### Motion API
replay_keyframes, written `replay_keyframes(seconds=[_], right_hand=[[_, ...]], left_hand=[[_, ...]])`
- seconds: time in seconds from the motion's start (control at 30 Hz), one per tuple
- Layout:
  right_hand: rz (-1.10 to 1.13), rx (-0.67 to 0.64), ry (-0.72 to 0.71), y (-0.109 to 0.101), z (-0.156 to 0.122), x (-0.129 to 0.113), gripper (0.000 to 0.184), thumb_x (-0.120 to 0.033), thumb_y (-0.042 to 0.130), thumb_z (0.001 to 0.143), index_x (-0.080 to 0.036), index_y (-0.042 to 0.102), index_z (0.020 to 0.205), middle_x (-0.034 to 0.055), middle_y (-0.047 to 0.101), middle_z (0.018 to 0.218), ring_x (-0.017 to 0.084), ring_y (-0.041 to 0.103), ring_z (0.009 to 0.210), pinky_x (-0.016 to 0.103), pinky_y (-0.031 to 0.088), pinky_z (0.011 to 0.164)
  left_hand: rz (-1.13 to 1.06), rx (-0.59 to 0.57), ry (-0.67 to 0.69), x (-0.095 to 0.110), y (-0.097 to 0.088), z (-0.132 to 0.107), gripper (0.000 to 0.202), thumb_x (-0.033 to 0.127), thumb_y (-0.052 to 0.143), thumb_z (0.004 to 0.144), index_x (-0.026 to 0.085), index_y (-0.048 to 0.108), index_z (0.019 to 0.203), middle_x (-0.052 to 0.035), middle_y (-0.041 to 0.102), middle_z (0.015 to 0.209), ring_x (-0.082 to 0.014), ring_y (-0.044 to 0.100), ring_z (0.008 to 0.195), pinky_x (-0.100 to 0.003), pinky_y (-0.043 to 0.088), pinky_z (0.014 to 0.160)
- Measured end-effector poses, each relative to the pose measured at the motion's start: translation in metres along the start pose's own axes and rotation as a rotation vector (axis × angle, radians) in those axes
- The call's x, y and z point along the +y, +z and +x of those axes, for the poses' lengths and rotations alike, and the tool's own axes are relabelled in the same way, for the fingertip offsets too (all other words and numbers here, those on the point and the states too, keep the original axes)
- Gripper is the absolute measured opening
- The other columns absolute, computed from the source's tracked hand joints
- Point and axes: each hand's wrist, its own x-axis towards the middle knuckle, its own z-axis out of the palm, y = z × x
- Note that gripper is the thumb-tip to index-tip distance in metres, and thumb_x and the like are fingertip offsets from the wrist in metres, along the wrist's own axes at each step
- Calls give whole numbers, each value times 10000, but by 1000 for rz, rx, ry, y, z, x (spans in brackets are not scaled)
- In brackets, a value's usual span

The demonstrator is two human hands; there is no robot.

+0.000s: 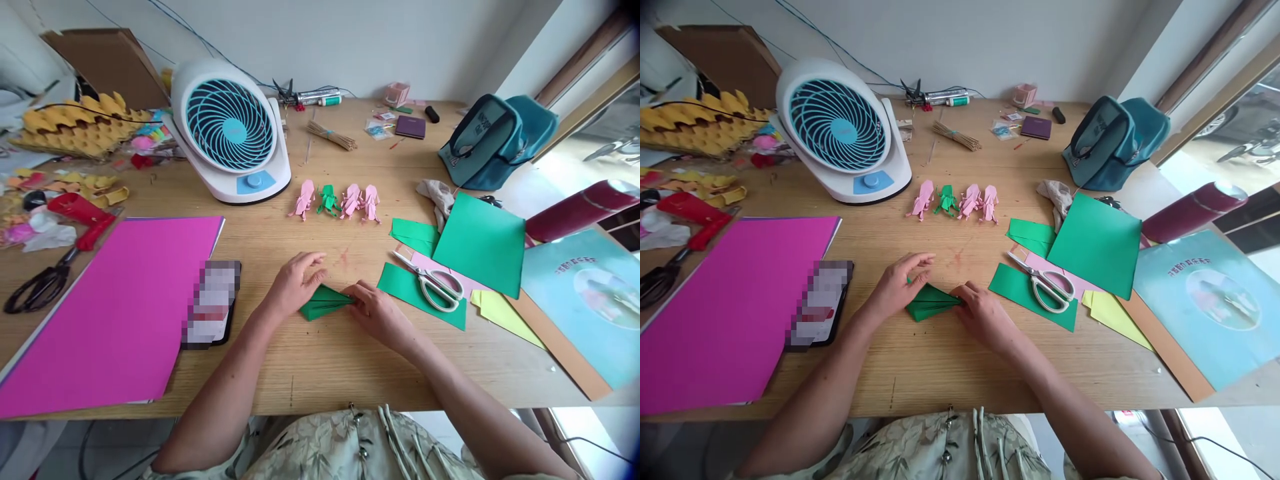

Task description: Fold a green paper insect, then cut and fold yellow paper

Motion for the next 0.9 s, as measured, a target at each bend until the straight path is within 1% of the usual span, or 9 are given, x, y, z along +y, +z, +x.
replay_keyframes(seconds=[0.13, 0.2, 0.27, 0.37, 0.53, 0.63, 0.73, 0.83, 0.9], right_hand=[[156, 87, 33, -3, 5, 9, 213, -120, 545, 876, -192, 670, 1033, 23, 630, 854, 135, 560, 689, 252, 425, 631], [250, 136, 74, -3, 7, 15, 168, -183, 558, 887, -192, 675, 1007, 18, 641, 827, 143, 565, 694, 257, 424, 626], [376, 158, 132, -4, 8, 21, 136, -249, 569, 895, -191, 675, 957, 20, 652, 823, 152, 572, 704, 264, 430, 625], [600, 174, 197, -4, 9, 28, 151, -339, 611, 890, -192, 643, 908, 17, 648, 807, 160, 583, 732, 274, 443, 654], [904, 116, 188, 3, 10, 27, 260, -411, 710, 836, -199, 588, 925, -6, 617, 810, 141, 569, 738, 265, 446, 674], [928, 110, 219, 8, 13, 25, 326, -475, 723, 814, -187, 569, 818, -22, 574, 712, 123, 518, 645, 254, 416, 605], [927, 167, 229, 6, 14, 25, 383, -522, 740, 780, -187, 554, 762, -24, 563, 677, 121, 500, 618, 256, 407, 585], [923, 191, 212, 0, 13, 25, 382, -524, 752, 769, -189, 569, 759, -22, 567, 671, 124, 499, 611, 259, 405, 579], [917, 170, 188, -3, 11, 25, 361, -506, 749, 783, -192, 573, 764, -17, 571, 683, 127, 499, 616, 262, 404, 580]], left_hand=[[99, -229, 95, 8, 3, -5, 493, 418, 693, 853, 209, 586, 1286, -102, 679, 1209, -254, 632, 1126, -378, 488, 971], [157, -275, 106, 9, 5, -7, 631, 385, 797, 757, 243, 558, 1323, -88, 655, 1268, -271, 612, 1162, -393, 477, 992], [205, -275, 96, 10, 8, -8, 655, 300, 832, 717, 266, 563, 1313, -73, 657, 1251, -272, 618, 1140, -395, 481, 978], [239, -256, 92, 12, 12, -9, 534, 227, 798, 747, 265, 606, 1244, -58, 682, 1137, -256, 644, 1051, -375, 496, 924], [153, -147, 60, 23, 21, -12, 440, 153, 741, 783, 248, 589, 1184, -39, 676, 1098, -224, 646, 1022, -326, 497, 883], [98, -87, 37, 31, 28, -16, 329, 146, 711, 799, 242, 587, 1089, -27, 666, 1029, -208, 638, 970, -311, 495, 842], [9, -52, 35, 39, 30, -18, 203, 197, 679, 841, 227, 603, 1027, -38, 662, 984, -202, 630, 938, -307, 491, 818], [-209, -85, 9, 43, 25, -17, 114, 262, 570, 932, 209, 648, 996, -59, 687, 993, -185, 643, 947, -290, 495, 840], [-350, -128, -99, 42, 22, -15, 150, 282, 539, 947, 197, 662, 941, -52, 699, 915, -168, 655, 863, -272, 506, 783]])
